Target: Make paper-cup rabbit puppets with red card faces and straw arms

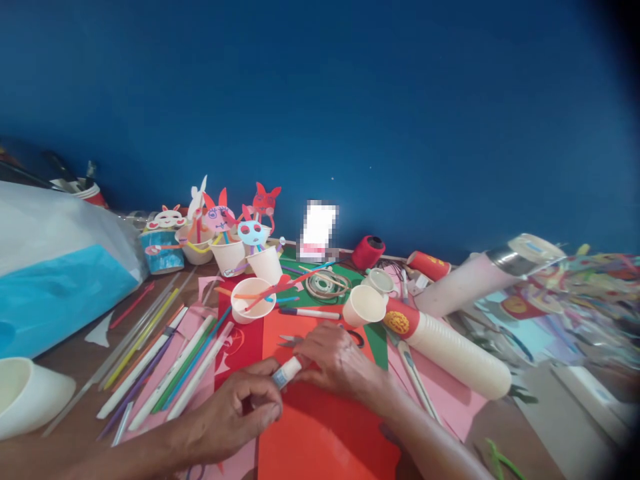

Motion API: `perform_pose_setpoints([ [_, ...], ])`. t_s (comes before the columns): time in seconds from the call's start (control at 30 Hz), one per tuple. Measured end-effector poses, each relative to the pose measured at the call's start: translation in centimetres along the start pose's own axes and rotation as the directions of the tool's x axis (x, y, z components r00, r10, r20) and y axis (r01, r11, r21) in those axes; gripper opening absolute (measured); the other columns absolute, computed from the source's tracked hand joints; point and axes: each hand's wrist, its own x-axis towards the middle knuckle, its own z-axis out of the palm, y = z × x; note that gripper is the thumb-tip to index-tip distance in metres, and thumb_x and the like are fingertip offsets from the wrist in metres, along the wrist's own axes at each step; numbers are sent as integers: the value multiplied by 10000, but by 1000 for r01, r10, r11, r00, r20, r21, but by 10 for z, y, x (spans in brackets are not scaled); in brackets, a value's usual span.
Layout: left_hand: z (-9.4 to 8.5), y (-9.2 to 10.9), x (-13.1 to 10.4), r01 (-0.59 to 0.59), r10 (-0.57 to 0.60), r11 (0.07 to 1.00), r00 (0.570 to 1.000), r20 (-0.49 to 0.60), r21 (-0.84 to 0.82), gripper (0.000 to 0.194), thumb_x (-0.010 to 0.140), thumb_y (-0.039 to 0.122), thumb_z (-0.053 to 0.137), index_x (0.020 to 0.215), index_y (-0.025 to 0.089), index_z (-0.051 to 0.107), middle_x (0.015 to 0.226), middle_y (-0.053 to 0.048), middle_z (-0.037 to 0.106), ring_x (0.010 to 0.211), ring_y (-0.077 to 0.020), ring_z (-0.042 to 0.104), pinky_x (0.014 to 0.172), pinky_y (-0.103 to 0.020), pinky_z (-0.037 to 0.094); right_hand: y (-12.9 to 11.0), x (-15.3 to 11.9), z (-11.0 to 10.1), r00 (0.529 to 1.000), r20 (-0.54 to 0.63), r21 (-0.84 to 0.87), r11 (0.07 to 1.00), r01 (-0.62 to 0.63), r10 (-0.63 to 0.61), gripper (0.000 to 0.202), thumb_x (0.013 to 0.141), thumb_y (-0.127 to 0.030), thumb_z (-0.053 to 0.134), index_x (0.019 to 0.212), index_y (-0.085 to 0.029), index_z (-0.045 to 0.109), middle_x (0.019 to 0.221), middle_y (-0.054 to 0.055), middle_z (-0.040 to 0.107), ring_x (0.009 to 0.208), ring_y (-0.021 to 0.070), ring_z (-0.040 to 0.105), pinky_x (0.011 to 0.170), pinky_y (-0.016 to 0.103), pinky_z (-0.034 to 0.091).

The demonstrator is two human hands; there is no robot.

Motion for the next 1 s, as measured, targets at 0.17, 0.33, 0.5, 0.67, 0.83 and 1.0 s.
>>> perform_pose_setpoints([
  [0.17,-1,2,1,-21,21,1000,1000,1,-4,143,719,159,491,625,153,599,737,6,463,628,-100,455,564,-191,331,-9,1,-15,998,36,136,989,-64,59,436,777,-461,567,1117,-188,550,948,80,644,885,202,567,770,309,398],
  [0.33,-1,1,1,27,-28,998,1000,-12,-53,136,716,197,513,619,156,599,720,10,465,655,-113,453,579,-202,328,-10,-2,-29,979,148,265,948,-174,138,358,800,-282,564,1150,-219,527,961,41,631,900,174,563,781,285,416],
  [0.5,-3,0,2,51,-54,981,998,-11,-186,127,707,223,521,622,151,581,733,10,472,636,-104,439,583,-209,333,-5,-2,-29,961,169,371,890,-266,218,201,808,-235,543,1000,-193,581,845,19,640,723,128,580,656,233,432],
  [0.67,-5,1,2,28,-30,969,1000,-3,-247,146,701,249,528,591,156,547,699,22,466,608,-93,412,578,-210,322,-3,-1,-21,962,170,490,829,-269,212,177,811,-249,550,966,-185,605,835,19,646,726,125,582,672,232,446],
  [0.83,-3,-3,2,-10,-5,946,999,-46,-325,168,691,271,531,567,158,525,652,20,473,621,-106,410,604,-229,327,-6,-3,-9,953,174,539,786,-302,247,177,818,-281,544,943,-174,609,796,14,634,692,118,560,644,221,427],
  [1.0,-2,-6,3,25,-35,906,999,-16,-422,181,676,279,541,560,148,494,619,27,466,543,-75,379,520,-201,302,-10,-4,0,934,217,547,757,-358,285,175,826,-301,523,901,-164,604,750,-2,603,652,106,518,620,217,402],
])
